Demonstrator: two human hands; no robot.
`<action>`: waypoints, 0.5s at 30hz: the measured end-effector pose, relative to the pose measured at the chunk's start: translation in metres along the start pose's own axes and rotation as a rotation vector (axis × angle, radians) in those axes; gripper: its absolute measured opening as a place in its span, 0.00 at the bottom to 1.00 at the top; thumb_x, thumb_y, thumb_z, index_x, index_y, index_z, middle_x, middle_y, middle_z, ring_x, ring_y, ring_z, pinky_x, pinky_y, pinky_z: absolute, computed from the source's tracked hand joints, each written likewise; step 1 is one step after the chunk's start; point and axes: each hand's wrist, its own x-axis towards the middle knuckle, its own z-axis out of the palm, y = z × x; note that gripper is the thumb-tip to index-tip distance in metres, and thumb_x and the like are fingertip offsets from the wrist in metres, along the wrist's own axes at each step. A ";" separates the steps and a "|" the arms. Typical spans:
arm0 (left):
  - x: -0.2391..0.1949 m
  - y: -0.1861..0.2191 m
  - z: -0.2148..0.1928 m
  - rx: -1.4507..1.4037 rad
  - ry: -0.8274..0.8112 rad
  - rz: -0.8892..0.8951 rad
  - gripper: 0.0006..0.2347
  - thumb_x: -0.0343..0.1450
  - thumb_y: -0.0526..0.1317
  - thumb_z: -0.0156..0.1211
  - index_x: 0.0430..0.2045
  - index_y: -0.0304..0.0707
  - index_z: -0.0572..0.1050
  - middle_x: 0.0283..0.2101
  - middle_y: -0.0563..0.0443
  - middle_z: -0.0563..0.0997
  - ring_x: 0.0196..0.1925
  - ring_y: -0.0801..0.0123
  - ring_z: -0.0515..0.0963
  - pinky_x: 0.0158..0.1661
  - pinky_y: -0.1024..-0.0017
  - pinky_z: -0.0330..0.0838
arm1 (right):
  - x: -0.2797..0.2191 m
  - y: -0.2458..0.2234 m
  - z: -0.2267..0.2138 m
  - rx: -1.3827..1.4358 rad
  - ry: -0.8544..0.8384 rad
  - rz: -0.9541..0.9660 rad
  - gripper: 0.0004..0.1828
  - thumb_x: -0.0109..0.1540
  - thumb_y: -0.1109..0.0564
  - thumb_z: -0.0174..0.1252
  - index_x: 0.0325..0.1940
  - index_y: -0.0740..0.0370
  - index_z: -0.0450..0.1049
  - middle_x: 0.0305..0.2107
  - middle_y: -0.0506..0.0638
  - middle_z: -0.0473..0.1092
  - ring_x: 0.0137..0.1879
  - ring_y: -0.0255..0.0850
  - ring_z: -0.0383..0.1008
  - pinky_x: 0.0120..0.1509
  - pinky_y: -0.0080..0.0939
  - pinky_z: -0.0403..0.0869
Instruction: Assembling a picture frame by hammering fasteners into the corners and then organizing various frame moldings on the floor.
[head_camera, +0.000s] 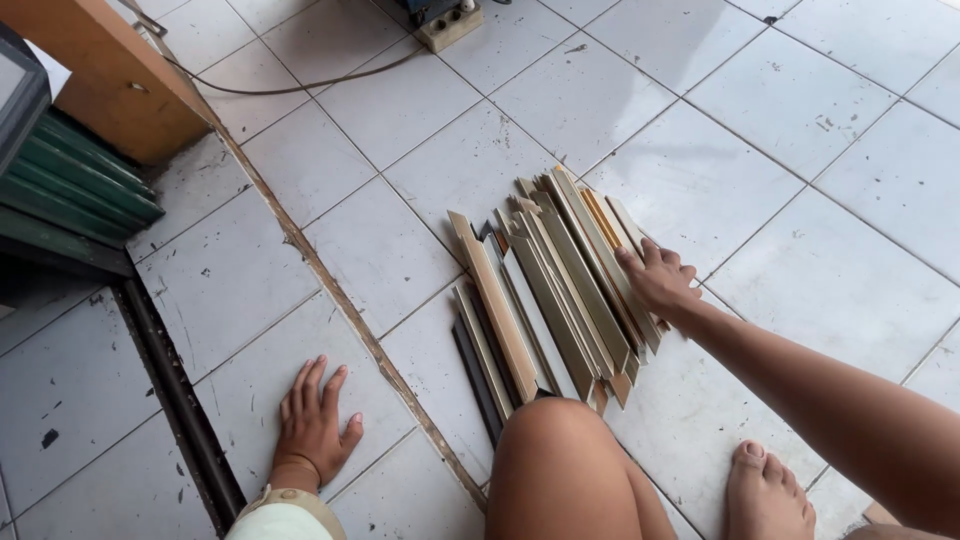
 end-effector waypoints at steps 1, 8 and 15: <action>0.003 0.001 0.002 -0.001 -0.002 -0.012 0.30 0.58 0.51 0.42 0.56 0.47 0.48 0.63 0.45 0.45 0.65 0.57 0.44 0.58 0.57 0.45 | 0.000 -0.008 0.000 -0.008 -0.005 -0.008 0.42 0.52 0.27 0.22 0.66 0.44 0.40 0.61 0.56 0.42 0.65 0.57 0.39 0.60 0.67 0.49; 0.000 0.002 -0.009 -0.078 -0.018 -0.050 0.29 0.59 0.54 0.40 0.55 0.50 0.50 0.61 0.46 0.49 0.65 0.57 0.47 0.57 0.58 0.47 | 0.002 -0.069 0.033 0.031 -0.147 -0.191 0.41 0.54 0.28 0.28 0.67 0.46 0.37 0.62 0.53 0.38 0.65 0.56 0.37 0.63 0.65 0.48; 0.001 0.005 -0.023 -0.163 -0.089 -0.113 0.26 0.59 0.55 0.38 0.53 0.55 0.53 0.59 0.49 0.52 0.65 0.58 0.50 0.56 0.61 0.50 | 0.008 -0.093 0.051 0.011 -0.301 -0.386 0.45 0.55 0.22 0.30 0.67 0.48 0.40 0.62 0.57 0.41 0.66 0.59 0.39 0.65 0.63 0.45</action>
